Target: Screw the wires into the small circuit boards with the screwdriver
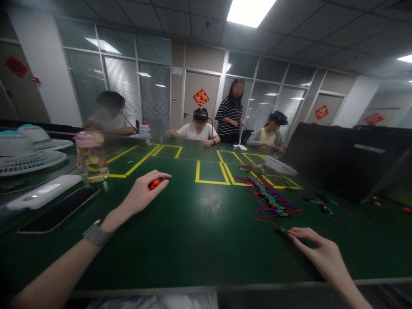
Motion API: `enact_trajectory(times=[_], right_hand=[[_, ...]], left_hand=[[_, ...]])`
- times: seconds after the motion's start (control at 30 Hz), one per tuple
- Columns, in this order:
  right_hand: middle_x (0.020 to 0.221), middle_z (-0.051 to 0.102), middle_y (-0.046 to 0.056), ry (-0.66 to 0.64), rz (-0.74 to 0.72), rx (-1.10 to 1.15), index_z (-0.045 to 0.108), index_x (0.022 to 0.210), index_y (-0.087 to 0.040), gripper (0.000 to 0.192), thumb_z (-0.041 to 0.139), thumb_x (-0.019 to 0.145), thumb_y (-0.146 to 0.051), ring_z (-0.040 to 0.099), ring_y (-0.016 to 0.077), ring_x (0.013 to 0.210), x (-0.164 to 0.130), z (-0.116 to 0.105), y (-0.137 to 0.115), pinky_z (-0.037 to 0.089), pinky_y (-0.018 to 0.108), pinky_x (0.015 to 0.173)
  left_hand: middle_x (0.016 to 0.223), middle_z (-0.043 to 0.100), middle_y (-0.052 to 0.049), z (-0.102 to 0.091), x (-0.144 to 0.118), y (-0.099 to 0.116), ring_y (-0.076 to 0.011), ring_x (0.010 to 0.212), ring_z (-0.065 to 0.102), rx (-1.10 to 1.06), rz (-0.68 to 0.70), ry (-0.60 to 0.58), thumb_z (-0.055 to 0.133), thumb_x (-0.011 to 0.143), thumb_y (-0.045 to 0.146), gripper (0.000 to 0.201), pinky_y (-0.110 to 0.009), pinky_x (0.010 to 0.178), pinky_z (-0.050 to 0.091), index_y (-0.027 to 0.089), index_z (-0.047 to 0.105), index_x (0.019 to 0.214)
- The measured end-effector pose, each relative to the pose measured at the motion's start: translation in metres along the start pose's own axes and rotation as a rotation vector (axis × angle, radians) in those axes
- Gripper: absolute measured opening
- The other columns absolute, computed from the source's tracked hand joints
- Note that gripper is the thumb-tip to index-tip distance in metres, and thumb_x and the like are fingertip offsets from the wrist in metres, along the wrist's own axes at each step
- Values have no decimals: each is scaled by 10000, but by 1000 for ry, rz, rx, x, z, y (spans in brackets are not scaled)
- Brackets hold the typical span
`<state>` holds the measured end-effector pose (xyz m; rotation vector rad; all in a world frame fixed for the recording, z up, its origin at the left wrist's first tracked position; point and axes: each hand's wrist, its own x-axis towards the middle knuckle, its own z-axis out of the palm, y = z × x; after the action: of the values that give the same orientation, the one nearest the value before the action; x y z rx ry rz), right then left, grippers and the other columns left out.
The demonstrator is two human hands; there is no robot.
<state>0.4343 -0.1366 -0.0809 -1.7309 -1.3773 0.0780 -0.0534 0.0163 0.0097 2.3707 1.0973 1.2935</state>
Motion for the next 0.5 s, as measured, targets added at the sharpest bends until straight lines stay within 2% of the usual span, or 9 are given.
enact_trajectory(times=[0.07,0.2,0.5], right_hand=[[862,740,175,-26,-57,-57,744,650,-229,365,748,582,-588,720,323,821,0,-1,4,583,365,794],[855,739,169,-72,-65,-132,747,659,-233,394,712,612,-623,721,316,801,1,-3,5,583,358,758],[831,743,156,-82,-119,-164,747,637,-235,443,667,628,-670,719,320,769,3,0,-2,583,372,721]], left_hand=[[917,635,-33,1,0,0,-174,840,612,-3,1,-3,508,904,403,281,-312,790,480,213,669,1032],[909,631,-25,2,0,1,-168,836,615,11,1,-7,511,904,394,271,-307,794,476,214,670,1030],[933,632,-38,2,0,0,-175,844,607,-1,-6,-21,505,903,404,285,-320,795,474,211,668,1036]])
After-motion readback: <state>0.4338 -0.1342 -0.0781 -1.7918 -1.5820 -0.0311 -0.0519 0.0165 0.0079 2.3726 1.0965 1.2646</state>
